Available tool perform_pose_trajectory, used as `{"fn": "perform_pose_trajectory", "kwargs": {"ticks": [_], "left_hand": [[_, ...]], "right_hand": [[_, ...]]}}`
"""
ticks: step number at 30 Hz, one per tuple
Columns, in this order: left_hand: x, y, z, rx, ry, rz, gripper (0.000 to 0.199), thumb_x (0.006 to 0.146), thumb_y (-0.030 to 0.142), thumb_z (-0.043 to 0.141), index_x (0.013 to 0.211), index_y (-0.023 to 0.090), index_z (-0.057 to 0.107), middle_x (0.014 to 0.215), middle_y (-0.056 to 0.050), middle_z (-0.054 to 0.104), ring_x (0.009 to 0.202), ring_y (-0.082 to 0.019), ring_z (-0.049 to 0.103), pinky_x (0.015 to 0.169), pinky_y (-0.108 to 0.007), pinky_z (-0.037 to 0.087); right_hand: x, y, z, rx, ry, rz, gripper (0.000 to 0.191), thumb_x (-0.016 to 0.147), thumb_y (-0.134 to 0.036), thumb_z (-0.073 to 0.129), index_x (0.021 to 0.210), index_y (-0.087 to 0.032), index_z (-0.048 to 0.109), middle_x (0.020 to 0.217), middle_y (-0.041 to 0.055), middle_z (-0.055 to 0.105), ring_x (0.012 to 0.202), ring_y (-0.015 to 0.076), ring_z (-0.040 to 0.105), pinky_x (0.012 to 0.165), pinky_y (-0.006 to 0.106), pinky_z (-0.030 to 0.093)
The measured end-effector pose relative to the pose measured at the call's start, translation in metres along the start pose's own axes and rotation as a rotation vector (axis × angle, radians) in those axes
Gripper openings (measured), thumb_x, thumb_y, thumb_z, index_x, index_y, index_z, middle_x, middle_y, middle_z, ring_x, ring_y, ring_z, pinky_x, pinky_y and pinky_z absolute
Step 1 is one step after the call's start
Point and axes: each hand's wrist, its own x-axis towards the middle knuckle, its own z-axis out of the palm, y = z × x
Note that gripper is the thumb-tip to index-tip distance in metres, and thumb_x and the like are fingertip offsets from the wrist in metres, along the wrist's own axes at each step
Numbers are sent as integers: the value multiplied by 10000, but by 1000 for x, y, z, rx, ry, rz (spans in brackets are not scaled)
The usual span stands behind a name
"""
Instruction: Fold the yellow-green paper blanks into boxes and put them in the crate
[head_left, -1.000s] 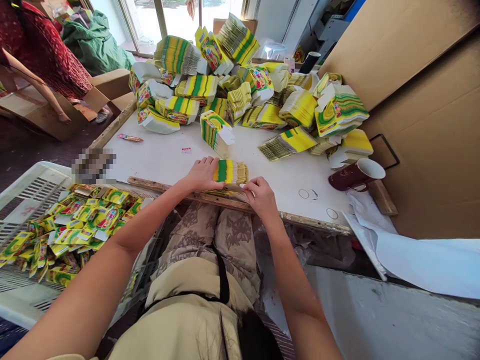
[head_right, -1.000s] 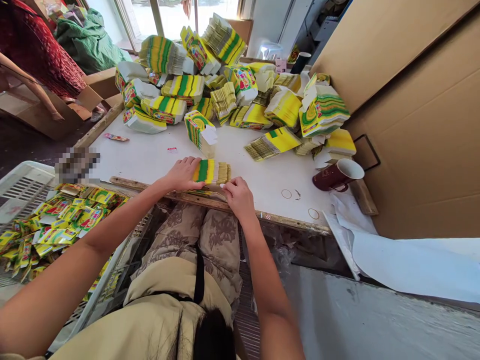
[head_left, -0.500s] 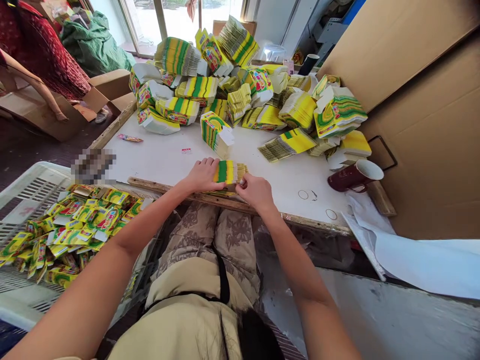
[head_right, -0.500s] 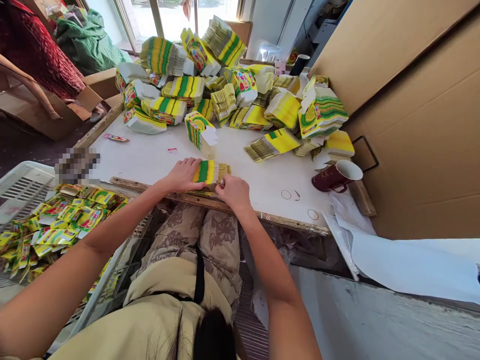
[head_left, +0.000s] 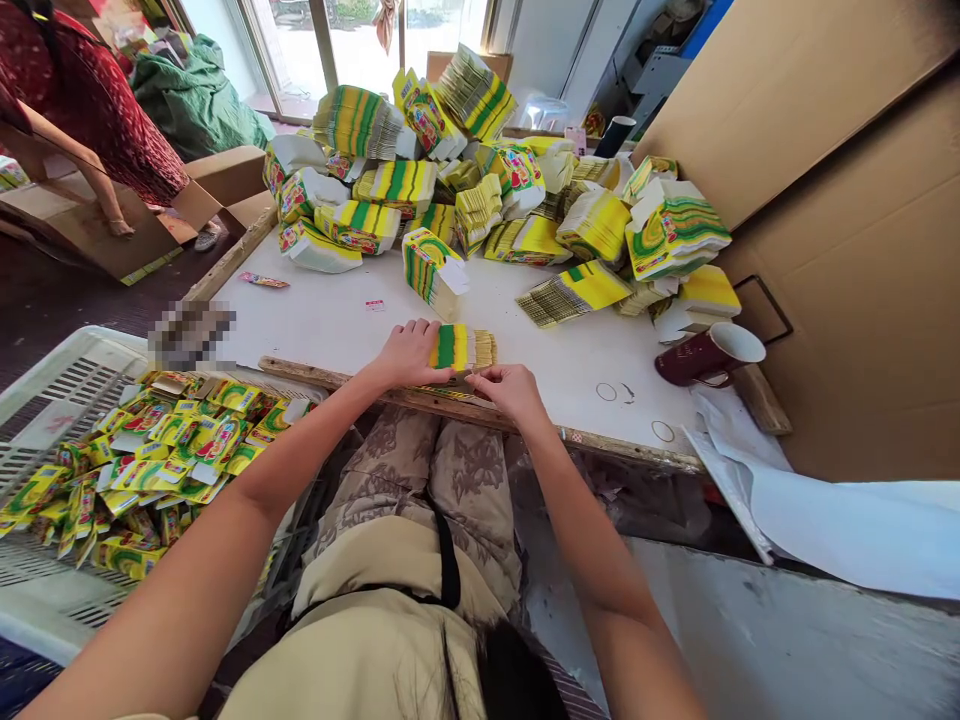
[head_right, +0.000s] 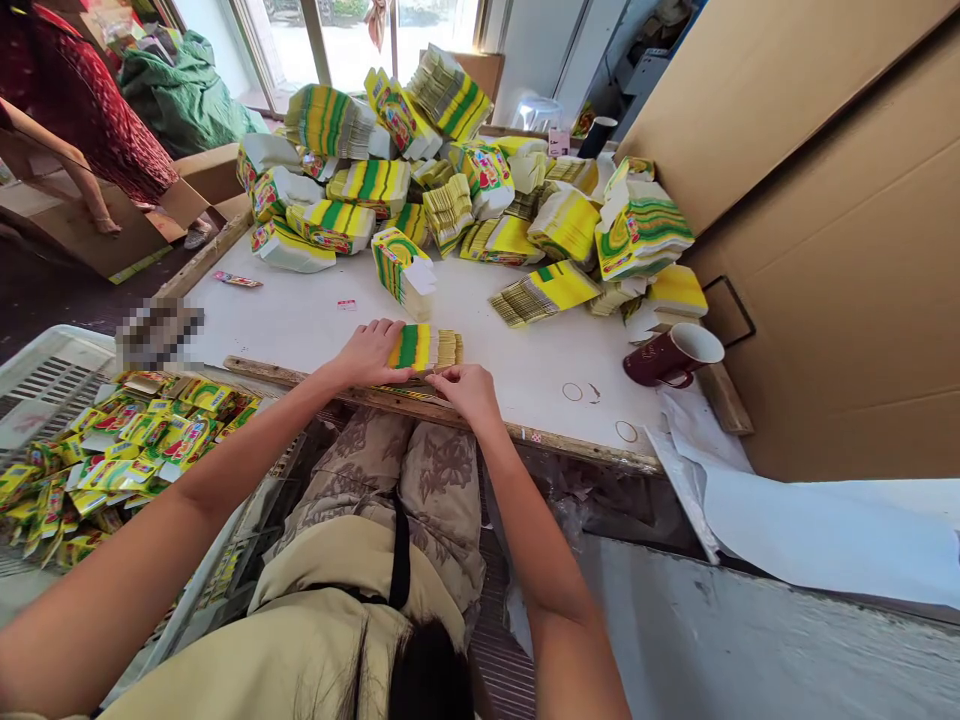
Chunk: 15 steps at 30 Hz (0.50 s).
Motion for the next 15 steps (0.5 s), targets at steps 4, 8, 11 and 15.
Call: {"fn": "perform_pose_trajectory", "kwargs": {"ticks": [4,8,11,15], "left_hand": [[-2,3,-3,-12,-15,-34,799,796,654,563,1373,121,418,1341,-201,543,1208,-356,515,982,-432,388],[-3,8,-4,-26,-6,-116,785,811,652,559,1383,135,410,1351,-200,540,1225,-356,509,980,-429,389],[-4,12,-4,-26,29,-204,780,833,682,517,1356,110,423,1318,-216,552,1208,-364,517,963,-438,398],[-3,15,-5,-19,33,-238,770,848,688,492,1342,100,426,1310,-223,551,1199,-364,519,956,-441,401]], "right_hand": [[1,-5,-5,-26,51,-39,208,798,-294,615,671,-185,738,673,45,748,649,180,663,633,266,445],[12,-14,-5,-40,131,-51,134,733,-199,597,653,-185,704,715,81,742,760,232,676,744,322,451],[22,-15,0,25,172,-29,110,730,-209,597,652,-190,673,734,79,733,816,247,673,798,348,458],[28,-9,9,222,154,28,143,732,-244,626,597,-195,625,671,57,701,807,242,674,803,357,495]]}}
